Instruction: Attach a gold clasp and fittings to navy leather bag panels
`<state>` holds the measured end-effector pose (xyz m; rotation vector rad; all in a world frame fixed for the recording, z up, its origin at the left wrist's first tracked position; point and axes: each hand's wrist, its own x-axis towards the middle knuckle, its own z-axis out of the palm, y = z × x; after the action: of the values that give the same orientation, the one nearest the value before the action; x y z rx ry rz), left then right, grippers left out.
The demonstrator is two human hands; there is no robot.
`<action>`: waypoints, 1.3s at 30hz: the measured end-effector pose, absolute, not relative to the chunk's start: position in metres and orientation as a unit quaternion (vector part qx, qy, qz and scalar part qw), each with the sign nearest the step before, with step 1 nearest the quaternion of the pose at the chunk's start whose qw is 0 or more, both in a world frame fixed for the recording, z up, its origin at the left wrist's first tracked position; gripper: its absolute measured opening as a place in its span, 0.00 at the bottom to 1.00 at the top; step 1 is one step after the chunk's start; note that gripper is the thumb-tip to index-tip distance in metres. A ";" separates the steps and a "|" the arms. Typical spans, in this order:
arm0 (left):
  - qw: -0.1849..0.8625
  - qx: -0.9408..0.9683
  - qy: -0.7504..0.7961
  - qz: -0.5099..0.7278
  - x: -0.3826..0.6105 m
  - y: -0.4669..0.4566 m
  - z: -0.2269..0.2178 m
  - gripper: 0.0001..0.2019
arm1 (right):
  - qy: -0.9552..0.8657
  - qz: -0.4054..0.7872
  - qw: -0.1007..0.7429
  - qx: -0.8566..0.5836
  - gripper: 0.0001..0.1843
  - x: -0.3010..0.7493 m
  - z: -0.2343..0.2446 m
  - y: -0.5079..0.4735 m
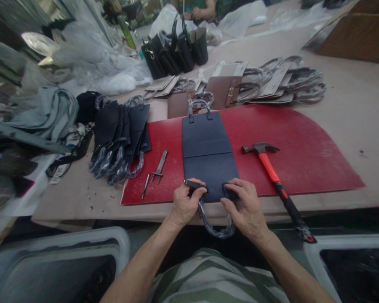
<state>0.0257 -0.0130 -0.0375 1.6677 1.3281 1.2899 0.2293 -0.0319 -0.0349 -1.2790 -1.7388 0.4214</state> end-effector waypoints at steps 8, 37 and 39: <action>0.313 0.642 0.498 0.491 0.024 -0.011 -0.039 0.07 | -0.214 0.411 0.609 -0.644 0.17 0.204 -0.043 -0.088; 0.437 0.554 0.500 0.503 0.020 -0.015 -0.007 0.09 | -0.112 0.735 0.571 -0.347 0.11 0.188 -0.036 -0.063; 0.438 0.556 0.499 0.500 0.020 -0.013 -0.005 0.09 | -0.152 0.726 0.566 -0.360 0.12 0.180 -0.035 -0.057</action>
<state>0.0200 -0.0131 -0.0055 1.3825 1.2405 1.2418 0.1804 -0.0574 -0.0353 -0.8475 -0.3566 1.7074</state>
